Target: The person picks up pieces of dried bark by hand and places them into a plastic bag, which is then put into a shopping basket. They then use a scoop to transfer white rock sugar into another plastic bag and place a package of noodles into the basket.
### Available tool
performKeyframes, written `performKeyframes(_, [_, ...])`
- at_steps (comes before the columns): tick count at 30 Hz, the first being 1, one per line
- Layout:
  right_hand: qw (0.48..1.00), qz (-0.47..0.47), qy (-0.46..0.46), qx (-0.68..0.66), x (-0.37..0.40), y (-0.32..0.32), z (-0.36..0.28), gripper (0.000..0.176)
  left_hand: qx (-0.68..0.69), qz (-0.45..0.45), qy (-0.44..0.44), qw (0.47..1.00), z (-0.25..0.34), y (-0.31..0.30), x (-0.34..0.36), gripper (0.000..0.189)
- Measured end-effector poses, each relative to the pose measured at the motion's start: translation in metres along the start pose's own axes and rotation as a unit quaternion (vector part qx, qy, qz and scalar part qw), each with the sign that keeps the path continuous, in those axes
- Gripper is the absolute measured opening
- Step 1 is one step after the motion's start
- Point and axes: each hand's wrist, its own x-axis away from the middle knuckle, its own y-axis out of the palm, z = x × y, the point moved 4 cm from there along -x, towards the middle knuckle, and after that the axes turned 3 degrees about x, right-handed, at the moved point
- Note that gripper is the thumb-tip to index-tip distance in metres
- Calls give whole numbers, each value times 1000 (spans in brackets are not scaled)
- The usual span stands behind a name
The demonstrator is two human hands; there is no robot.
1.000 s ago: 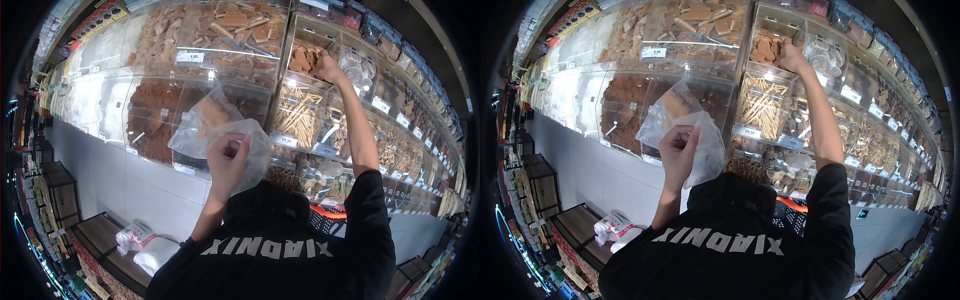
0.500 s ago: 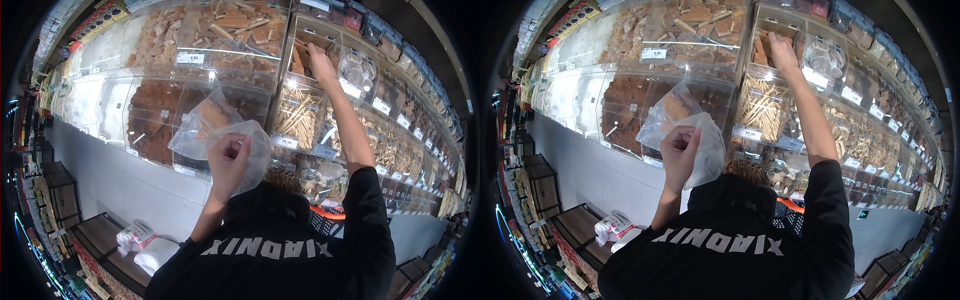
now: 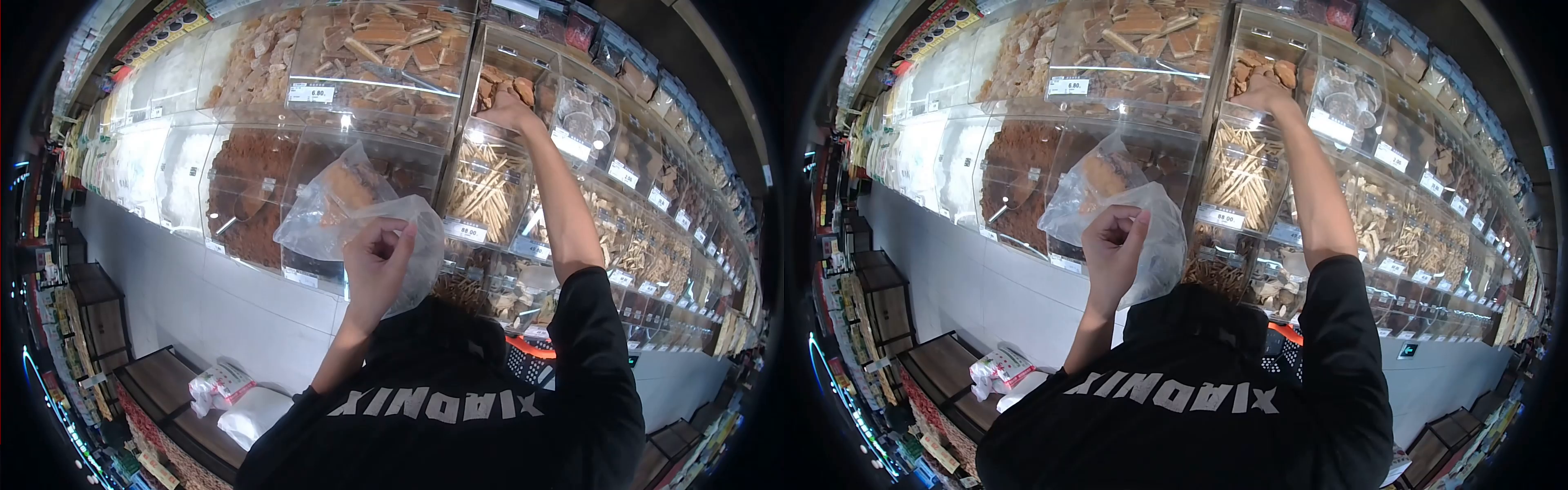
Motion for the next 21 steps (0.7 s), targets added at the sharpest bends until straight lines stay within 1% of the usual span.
performKeyframes(1, [1000,1,0,0,1,1,3,92,2,2,1,1000,1,-1,0,8])
performKeyframes(3, [997,63,12,-33,5,-1,7,68,4,7,4,1000,2,-4,0,8])
performKeyframes(4, [998,62,10,-32,6,-3,13,68,4,9,3,1000,2,-6,1,8])
performKeyframes(6, [993,108,-9,-51,12,-13,30,51,5,14,-1,1000,0,-9,4,9])
performKeyframes(7, [993,106,-10,-50,17,-16,34,51,1,16,0,1000,1,-10,4,9])
performKeyframes(9, [978,148,23,-144,27,-24,47,44,-3,18,2,1000,0,-12,4,10])
performKeyframes(10, [978,142,70,-136,29,-25,45,39,-8,19,4,1000,-2,-13,4,10])
performKeyframes(11, [978,143,70,-136,26,-21,46,39,-13,21,7,1000,-3,-13,4,10])
performKeyframes(13, [968,232,25,-93,13,-9,49,38,-8,21,5,1000,-2,-13,5,9])
performKeyframes(14, [968,231,22,-94,8,-6,49,38,-5,23,2,1000,-2,-14,5,9])
performKeyframes(16, [970,240,-25,-26,7,-7,38,40,-2,28,1,1000,-1,-15,5,9])
performKeyframes(17, [970,239,-25,-26,7,-7,36,40,2,30,-1,1000,-1,-15,5,9])
performKeyframes(19, [989,147,-10,-32,8,-8,22,50,9,27,-4,1000,-2,-15,5,8])
performKeyframes(20, [989,147,-9,-33,8,-9,16,50,17,25,-6,1000,-2,-15,5,8])
performKeyframes(21, [996,86,10,-34,6,-4,14,59,16,25,-6,1000,-3,-15,4,8])
